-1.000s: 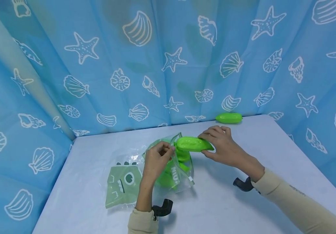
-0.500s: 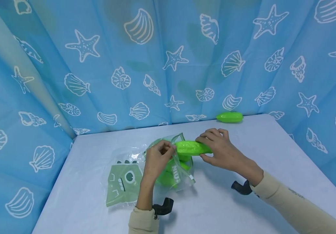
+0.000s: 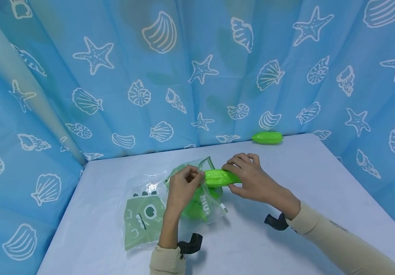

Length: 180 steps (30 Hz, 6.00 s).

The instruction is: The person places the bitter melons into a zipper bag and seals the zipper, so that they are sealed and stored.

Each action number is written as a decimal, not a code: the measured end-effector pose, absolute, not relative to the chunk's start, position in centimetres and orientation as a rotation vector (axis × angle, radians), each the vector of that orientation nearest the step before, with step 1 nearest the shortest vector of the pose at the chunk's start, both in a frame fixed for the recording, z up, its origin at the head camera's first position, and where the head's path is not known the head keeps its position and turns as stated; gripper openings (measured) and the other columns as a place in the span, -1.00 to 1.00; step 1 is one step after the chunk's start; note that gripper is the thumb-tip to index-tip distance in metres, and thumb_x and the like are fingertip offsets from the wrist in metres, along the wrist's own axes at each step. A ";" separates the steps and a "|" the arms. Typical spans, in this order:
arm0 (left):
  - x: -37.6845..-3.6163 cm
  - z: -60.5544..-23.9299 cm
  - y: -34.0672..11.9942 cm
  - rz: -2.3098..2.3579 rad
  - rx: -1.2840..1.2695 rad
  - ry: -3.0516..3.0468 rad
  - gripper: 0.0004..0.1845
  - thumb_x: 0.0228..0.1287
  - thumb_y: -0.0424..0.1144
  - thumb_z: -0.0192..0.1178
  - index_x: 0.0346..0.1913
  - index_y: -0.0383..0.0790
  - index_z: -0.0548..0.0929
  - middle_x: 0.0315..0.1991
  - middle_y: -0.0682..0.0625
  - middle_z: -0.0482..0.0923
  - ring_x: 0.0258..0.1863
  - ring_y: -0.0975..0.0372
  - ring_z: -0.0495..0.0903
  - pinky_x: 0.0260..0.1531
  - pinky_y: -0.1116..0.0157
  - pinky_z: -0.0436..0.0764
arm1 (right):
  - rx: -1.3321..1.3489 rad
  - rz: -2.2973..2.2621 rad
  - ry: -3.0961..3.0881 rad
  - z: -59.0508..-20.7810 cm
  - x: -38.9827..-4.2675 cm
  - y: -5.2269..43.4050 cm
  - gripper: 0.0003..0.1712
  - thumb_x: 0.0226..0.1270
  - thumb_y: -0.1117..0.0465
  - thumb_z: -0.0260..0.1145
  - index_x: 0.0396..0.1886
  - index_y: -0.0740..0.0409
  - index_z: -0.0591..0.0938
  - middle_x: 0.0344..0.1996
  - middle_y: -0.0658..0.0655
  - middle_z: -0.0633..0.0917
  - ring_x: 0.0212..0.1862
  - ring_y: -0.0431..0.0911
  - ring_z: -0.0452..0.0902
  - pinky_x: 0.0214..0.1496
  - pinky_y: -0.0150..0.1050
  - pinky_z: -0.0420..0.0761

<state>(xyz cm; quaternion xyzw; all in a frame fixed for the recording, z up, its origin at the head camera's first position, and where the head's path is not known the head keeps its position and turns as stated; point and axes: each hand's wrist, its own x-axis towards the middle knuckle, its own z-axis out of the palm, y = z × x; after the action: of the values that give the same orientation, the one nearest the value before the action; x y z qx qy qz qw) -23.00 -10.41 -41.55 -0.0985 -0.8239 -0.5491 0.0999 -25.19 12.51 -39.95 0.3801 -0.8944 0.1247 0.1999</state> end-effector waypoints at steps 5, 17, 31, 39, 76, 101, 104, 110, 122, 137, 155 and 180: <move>-23.0 -41.6 -10.5 -1.633 -0.295 -2.422 -0.86 0.23 -0.10 0.20 -0.34 -0.08 0.61 -0.51 0.10 0.60 -0.58 0.27 0.57 -0.58 0.30 0.55 | 1.071 0.352 -2.489 -39.7 -25.4 12.5 -0.51 -0.06 0.05 0.43 -0.05 0.00 0.58 -0.13 -0.03 0.50 0.04 -0.07 0.28 0.03 0.10 0.13; -23.2 -41.6 -10.6 -1.648 -0.302 -2.419 -0.87 0.23 -0.12 0.20 -0.33 -0.10 0.61 -0.50 0.09 0.59 -0.56 0.26 0.57 -0.55 0.31 0.57 | 1.006 0.395 -2.472 -39.2 -26.3 12.6 -0.50 -0.08 0.09 0.46 -0.05 0.02 0.59 -0.11 0.01 0.50 0.05 -0.02 0.28 0.02 0.12 0.12; -23.1 -41.4 -10.6 -1.687 -0.314 -2.403 -0.84 0.23 -0.09 0.20 -0.32 -0.11 0.61 -0.50 0.07 0.59 -0.54 0.26 0.57 -0.51 0.33 0.59 | 1.022 0.429 -2.501 -40.8 -26.8 10.1 -0.48 -0.02 0.08 0.43 0.01 0.03 0.57 -0.09 0.01 0.49 0.04 -0.05 0.28 0.00 0.09 0.14; -23.2 -41.3 -10.6 -1.648 -0.328 -2.417 -0.85 0.24 -0.11 0.19 -0.33 -0.13 0.61 -0.50 0.07 0.59 -0.56 0.27 0.56 -0.54 0.33 0.58 | 0.975 0.486 -2.502 -41.4 -27.3 8.8 -0.47 -0.01 0.09 0.43 0.03 0.02 0.57 -0.05 0.02 0.50 0.03 -0.04 0.28 0.02 0.10 0.15; -23.6 -41.3 -11.0 -1.681 -0.323 -2.391 -0.83 0.24 -0.08 0.19 -0.32 -0.12 0.61 -0.48 0.07 0.59 -0.52 0.27 0.57 -0.51 0.32 0.59 | 0.918 0.619 -2.601 -42.2 -27.2 7.2 -0.42 0.10 -0.05 0.37 0.11 0.01 0.50 0.04 0.03 0.50 0.11 -0.04 0.27 0.05 0.10 0.13; -23.5 -41.6 -11.5 -1.667 -0.293 -2.403 -0.84 0.23 -0.09 0.19 -0.31 -0.10 0.61 -0.48 0.10 0.58 -0.54 0.28 0.56 -0.53 0.32 0.58 | 0.745 0.501 -2.591 -43.2 -32.5 15.9 -0.46 0.03 0.06 0.44 0.04 0.09 0.56 -0.02 0.08 0.55 0.11 0.03 0.32 -0.12 0.05 0.14; -23.6 -41.6 -11.4 -1.673 -0.287 -2.407 -0.85 0.23 -0.09 0.20 -0.31 -0.09 0.61 -0.48 0.10 0.58 -0.54 0.28 0.56 -0.52 0.33 0.58 | 0.717 0.495 -2.619 -43.5 -33.0 16.8 -0.47 0.03 0.07 0.44 0.04 0.09 0.56 -0.01 0.10 0.55 0.12 0.06 0.31 -0.16 0.03 0.13; -23.4 -41.7 -11.4 -1.680 -0.259 -2.415 -0.85 0.22 -0.08 0.20 -0.31 -0.08 0.61 -0.49 0.10 0.58 -0.54 0.26 0.57 -0.51 0.32 0.58 | 0.645 0.450 -2.666 -43.5 -34.3 18.3 -0.47 0.04 0.08 0.43 0.04 0.10 0.55 -0.01 0.13 0.56 0.09 0.07 0.30 -0.19 0.03 0.13; -23.2 -41.7 -11.4 -1.705 -0.262 -2.398 -0.86 0.23 -0.11 0.20 -0.32 -0.10 0.61 -0.49 0.09 0.59 -0.54 0.25 0.57 -0.51 0.31 0.59 | 0.499 0.426 -2.745 -43.8 -37.3 21.1 -0.43 0.06 0.10 0.41 0.11 0.10 0.51 0.10 0.18 0.48 0.13 0.13 0.21 -0.13 0.11 0.09; -23.4 -41.9 -11.3 -1.681 -0.268 -2.405 -0.83 0.23 -0.07 0.19 -0.31 -0.09 0.61 -0.49 0.10 0.58 -0.55 0.26 0.56 -0.54 0.31 0.57 | 0.436 0.383 -2.817 -44.4 -40.1 24.7 -0.35 0.03 0.10 0.41 0.15 0.16 0.44 0.14 0.28 0.42 0.13 0.26 0.14 -0.12 0.22 0.06; -23.8 -42.1 -11.9 -1.689 -0.256 -2.407 -0.83 0.23 -0.06 0.19 -0.31 -0.09 0.61 -0.49 0.09 0.58 -0.55 0.25 0.57 -0.55 0.30 0.58 | 0.330 0.442 -2.870 -47.3 -43.0 26.5 -0.40 0.09 0.30 0.34 0.16 0.28 0.40 0.12 0.34 0.37 0.12 0.33 0.07 -0.03 0.32 -0.07; -24.0 -42.3 -11.5 -1.658 -0.247 -2.427 -0.86 0.23 -0.11 0.20 -0.32 -0.10 0.61 -0.51 0.11 0.59 -0.56 0.28 0.56 -0.54 0.32 0.58 | 0.475 0.420 -2.667 -44.6 -37.8 25.8 -0.47 -0.09 0.20 0.48 -0.05 0.22 0.56 -0.06 0.26 0.50 0.05 0.21 0.16 -0.07 0.24 -0.04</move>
<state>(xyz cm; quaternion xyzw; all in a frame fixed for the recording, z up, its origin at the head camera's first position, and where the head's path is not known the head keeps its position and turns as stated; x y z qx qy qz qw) -23.95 -11.47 -42.30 -0.0833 -0.8191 -0.5595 0.0958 -37.76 25.83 -44.63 0.1698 -0.9534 0.1502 0.1990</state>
